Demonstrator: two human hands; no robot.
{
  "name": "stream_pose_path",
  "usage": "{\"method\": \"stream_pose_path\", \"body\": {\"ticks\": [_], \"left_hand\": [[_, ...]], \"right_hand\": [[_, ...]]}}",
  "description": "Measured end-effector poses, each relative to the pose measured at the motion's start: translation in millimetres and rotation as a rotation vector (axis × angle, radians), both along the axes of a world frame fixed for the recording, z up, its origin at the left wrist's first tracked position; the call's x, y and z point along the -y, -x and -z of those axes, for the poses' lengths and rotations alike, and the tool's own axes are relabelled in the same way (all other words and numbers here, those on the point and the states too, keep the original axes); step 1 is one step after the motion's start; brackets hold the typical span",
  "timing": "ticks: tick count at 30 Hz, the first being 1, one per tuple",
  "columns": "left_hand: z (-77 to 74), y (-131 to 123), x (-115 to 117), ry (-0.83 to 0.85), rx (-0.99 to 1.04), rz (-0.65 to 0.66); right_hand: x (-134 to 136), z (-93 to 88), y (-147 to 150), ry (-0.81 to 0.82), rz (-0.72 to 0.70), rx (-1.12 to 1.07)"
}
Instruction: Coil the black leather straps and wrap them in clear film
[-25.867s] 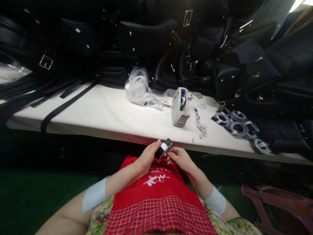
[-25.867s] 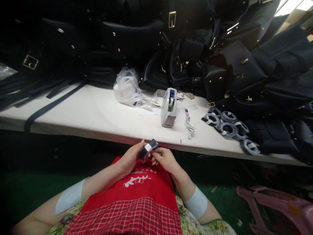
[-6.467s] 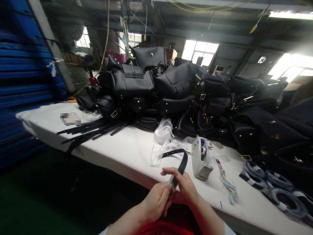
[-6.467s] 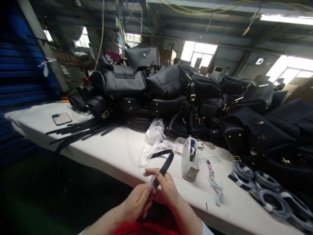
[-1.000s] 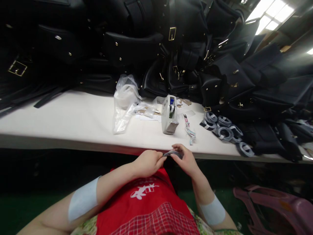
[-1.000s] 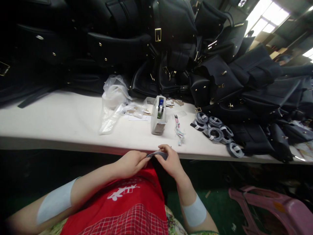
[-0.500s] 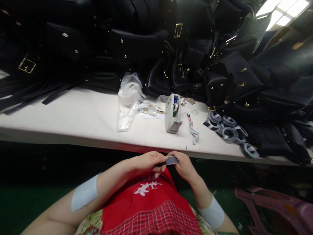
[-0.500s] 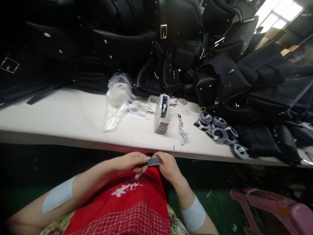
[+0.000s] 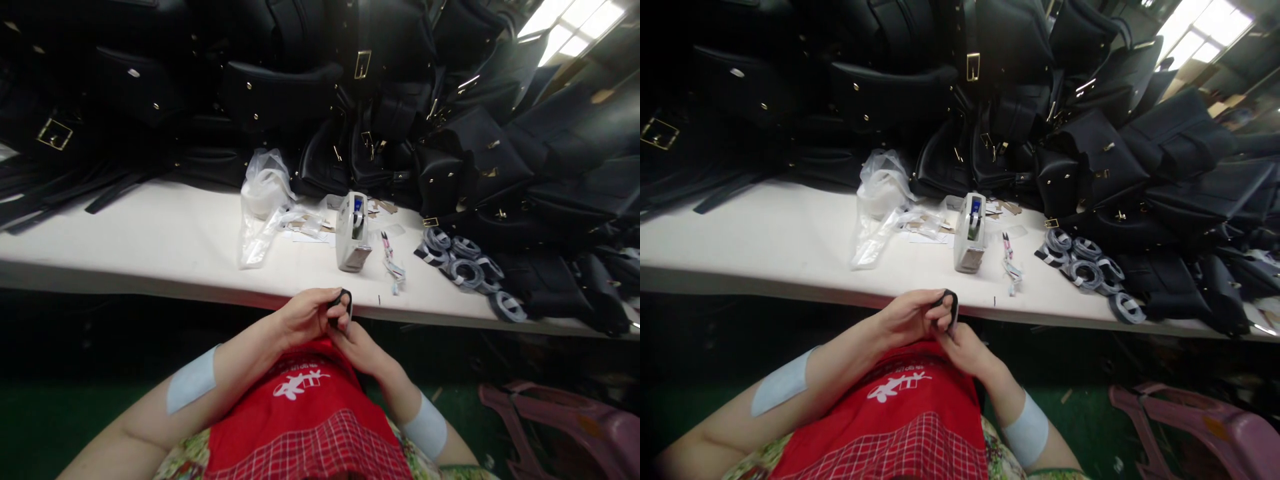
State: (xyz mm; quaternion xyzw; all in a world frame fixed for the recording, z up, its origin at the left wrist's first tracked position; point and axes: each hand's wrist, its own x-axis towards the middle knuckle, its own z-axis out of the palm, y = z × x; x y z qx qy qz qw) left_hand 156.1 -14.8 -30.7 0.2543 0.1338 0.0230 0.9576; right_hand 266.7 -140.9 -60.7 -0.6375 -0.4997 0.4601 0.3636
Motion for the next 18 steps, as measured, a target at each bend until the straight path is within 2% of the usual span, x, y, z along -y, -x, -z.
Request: {"method": "stream_pose_path", "body": {"ticks": [1,3,4,6,8,10,12,13,16,18], "left_hand": [[0.9,-6.2,3.3,-0.059,-0.014,-0.094],[7.1,-15.9,8.5,-0.326,-0.03,-0.247],[12.2,-18.2,9.9,-0.51,-0.03,-0.275],[23.5,-16.7,10.5,-0.901,-0.048,-0.238],[32.2,-8.5,9.4,-1.22,-0.08,-0.135],[34.3,1.7,8.8,-1.413,-0.1,-0.054],[29.3,9.7,9.6,-1.459,-0.086,0.009],[25.0,12.2,10.5,-1.421,-0.077,0.041],[10.9,14.9,14.0,-1.096,-0.079,0.164],[3.7,14.6,16.2,-0.814,-0.089,0.217]], "right_hand": [[-2.1,-2.0,8.0,0.037,-0.025,-0.124],[-3.8,-9.9,17.9,0.093,-0.116,-0.357],[-3.1,-15.4,18.7,0.104,-0.158,-0.454],[1.0,-27.9,11.2,0.091,-0.155,-0.585],[6.8,-38.5,-6.9,-0.002,0.002,-0.644],[11.5,-43.4,-31.3,-0.144,0.247,-0.645],[13.7,-42.2,-55.8,-0.218,0.439,-0.565],[14.2,-40.1,-66.1,-0.196,0.484,-0.489],[15.7,-35.6,-82.1,-0.051,0.499,-0.07],[18.3,-37.4,-77.2,-0.076,0.455,0.276]]}}
